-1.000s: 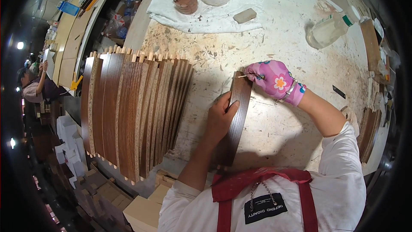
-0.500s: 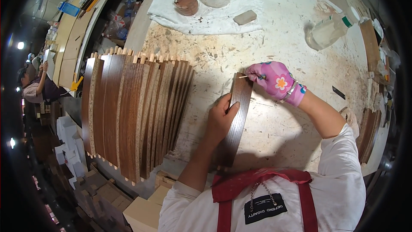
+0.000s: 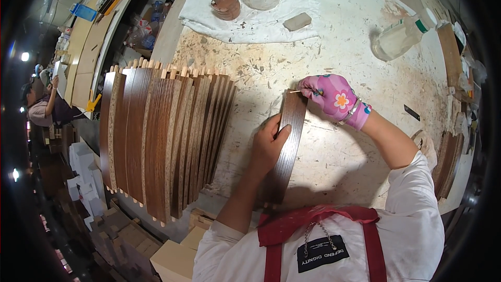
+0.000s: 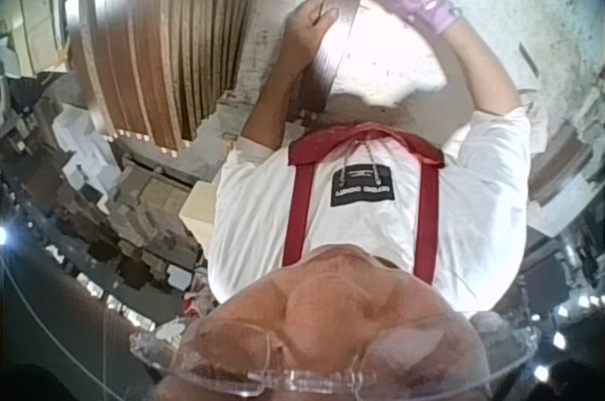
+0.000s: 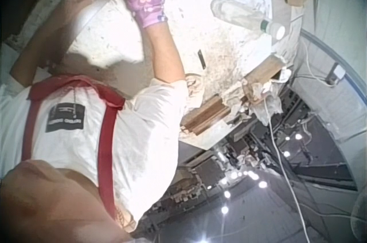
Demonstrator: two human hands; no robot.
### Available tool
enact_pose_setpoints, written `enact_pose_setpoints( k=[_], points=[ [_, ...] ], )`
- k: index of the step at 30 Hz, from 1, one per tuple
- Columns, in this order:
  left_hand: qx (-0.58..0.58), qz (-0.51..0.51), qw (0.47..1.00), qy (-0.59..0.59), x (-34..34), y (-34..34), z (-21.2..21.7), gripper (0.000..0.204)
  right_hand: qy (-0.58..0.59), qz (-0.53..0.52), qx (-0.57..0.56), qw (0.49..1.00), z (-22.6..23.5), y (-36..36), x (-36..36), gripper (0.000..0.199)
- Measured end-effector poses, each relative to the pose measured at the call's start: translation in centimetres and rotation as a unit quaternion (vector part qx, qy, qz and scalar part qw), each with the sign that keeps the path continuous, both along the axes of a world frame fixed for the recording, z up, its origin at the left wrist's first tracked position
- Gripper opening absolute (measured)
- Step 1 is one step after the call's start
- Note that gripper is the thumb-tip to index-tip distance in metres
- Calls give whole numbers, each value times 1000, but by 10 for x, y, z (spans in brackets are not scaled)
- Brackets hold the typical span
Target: The person applies a substance to wooden pieces using a small stick, pours liquid from a bottle onto a cloth, and wipes down the wooden pieces with the cloth.
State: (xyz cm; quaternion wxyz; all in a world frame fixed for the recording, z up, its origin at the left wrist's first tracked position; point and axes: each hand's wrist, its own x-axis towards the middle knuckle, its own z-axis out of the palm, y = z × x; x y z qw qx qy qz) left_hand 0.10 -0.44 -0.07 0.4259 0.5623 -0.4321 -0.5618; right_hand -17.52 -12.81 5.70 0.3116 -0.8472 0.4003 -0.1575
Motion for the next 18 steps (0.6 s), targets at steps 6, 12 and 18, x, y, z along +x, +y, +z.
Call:
enact_pose_setpoints(
  k=[6, 12, 18],
  points=[
    [10, 10, 1000, -9, 0, 0, 1, 32, 36, 14, -21, 999, 3, 0, 1, 11],
    [1, 18, 1000, -19, -2, 0, 2, 32, 38, 15, 5, 999, 4, 1, 3, 13],
    [5, 14, 999, -35, -1, 1, 0, 32, 30, -12, -22, 999, 7, 3, 3, 15]
  ],
)
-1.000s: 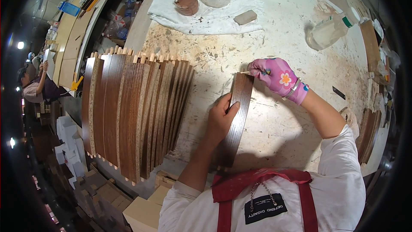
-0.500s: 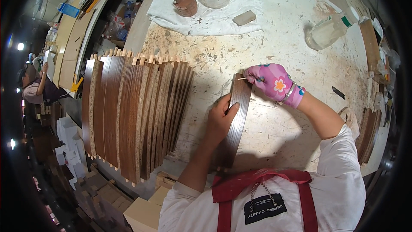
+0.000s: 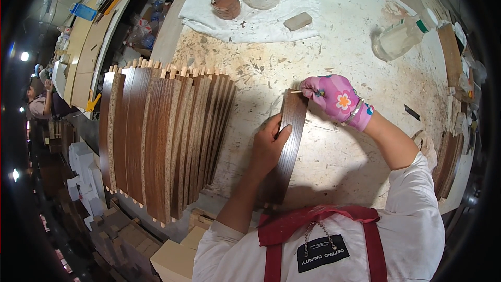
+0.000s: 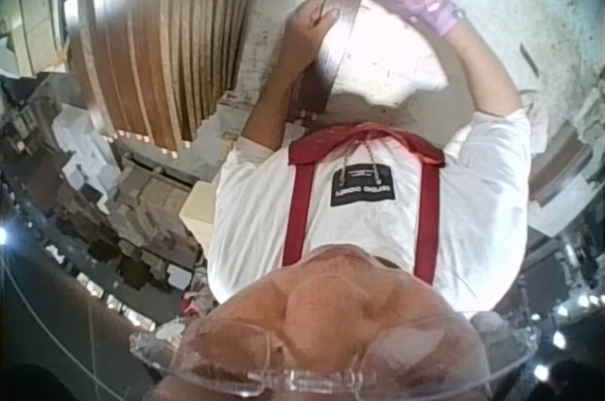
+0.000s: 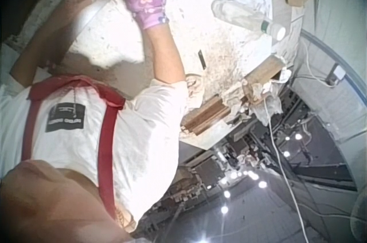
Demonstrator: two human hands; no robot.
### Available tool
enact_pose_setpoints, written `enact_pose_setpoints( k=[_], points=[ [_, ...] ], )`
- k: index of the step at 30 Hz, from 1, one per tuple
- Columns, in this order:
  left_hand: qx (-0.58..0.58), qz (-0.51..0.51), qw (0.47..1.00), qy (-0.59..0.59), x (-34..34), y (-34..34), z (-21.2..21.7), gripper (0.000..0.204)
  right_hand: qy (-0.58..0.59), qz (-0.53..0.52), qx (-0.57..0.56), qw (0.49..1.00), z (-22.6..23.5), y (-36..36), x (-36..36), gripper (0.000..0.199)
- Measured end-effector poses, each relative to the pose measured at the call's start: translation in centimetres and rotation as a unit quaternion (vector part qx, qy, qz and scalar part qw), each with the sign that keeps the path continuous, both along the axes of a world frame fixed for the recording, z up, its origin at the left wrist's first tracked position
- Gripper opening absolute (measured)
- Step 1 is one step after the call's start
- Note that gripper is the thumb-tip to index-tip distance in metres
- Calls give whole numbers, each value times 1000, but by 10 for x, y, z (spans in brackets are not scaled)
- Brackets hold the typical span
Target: The person applies a substance to wooden pieces using a small stick, pours liquid from a bottle onto a cloth, and wipes down the wooden pieces with the cloth.
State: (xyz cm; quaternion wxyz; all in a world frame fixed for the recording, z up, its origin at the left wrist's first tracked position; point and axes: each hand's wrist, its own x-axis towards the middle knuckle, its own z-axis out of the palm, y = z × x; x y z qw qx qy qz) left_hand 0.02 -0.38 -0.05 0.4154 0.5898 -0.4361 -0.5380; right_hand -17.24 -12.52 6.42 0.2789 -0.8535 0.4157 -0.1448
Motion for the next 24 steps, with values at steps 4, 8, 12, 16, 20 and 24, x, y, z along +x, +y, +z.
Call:
enact_pose_setpoints(
  k=[4, 8, 12, 16, 20, 24],
  points=[
    [-11, 8, 1000, -6, -2, 0, 0, 32, 55, 10, -3, 998, -1, 1, 1, 16],
    [7, -3, 1000, -17, -1, 1, -1, 39, -22, -9, 6, 1000, -1, -6, -5, 20],
    [-18, 24, 999, -17, -6, 3, -3, 33, -98, -55, 98, 989, 9, -16, -1, 23],
    [-36, 20, 995, -88, -9, 5, 3, 36, -116, -104, 140, 978, 3, -62, 12, 27],
    [-64, 12, 979, -193, -13, 6, 4, 37, -79, -93, 71, 990, -19, -107, 48, 30],
    [-83, 49, 982, -163, -14, 7, -2, 39, -32, -70, -50, 996, -31, -128, 94, 21]
  ],
)
